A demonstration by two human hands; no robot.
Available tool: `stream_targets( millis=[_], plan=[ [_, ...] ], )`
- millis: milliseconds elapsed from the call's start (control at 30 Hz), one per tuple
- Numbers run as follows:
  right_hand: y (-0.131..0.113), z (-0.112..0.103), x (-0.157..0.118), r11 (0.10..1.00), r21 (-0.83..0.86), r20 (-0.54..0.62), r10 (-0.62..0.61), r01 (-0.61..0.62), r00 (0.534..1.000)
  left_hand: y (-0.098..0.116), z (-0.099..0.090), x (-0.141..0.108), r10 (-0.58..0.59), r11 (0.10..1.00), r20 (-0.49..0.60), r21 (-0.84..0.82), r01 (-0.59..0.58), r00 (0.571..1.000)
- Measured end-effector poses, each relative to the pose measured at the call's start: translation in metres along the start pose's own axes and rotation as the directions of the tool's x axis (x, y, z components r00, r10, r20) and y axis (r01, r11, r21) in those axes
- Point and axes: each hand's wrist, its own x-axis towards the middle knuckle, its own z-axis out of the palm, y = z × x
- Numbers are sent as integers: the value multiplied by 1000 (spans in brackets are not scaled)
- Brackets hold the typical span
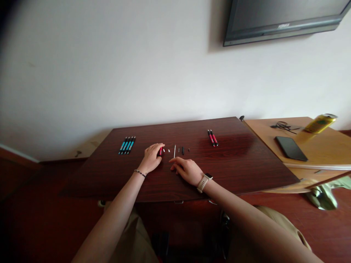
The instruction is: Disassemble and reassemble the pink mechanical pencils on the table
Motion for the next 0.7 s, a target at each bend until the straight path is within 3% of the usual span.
stream_targets(
  millis=[700],
  plan=[
    [-1, 0, 0, 1000, -9, -2, -3, 3, 1000, 4, -3, -2, 61, 998, 44, -19, -61, 997]
  ],
)
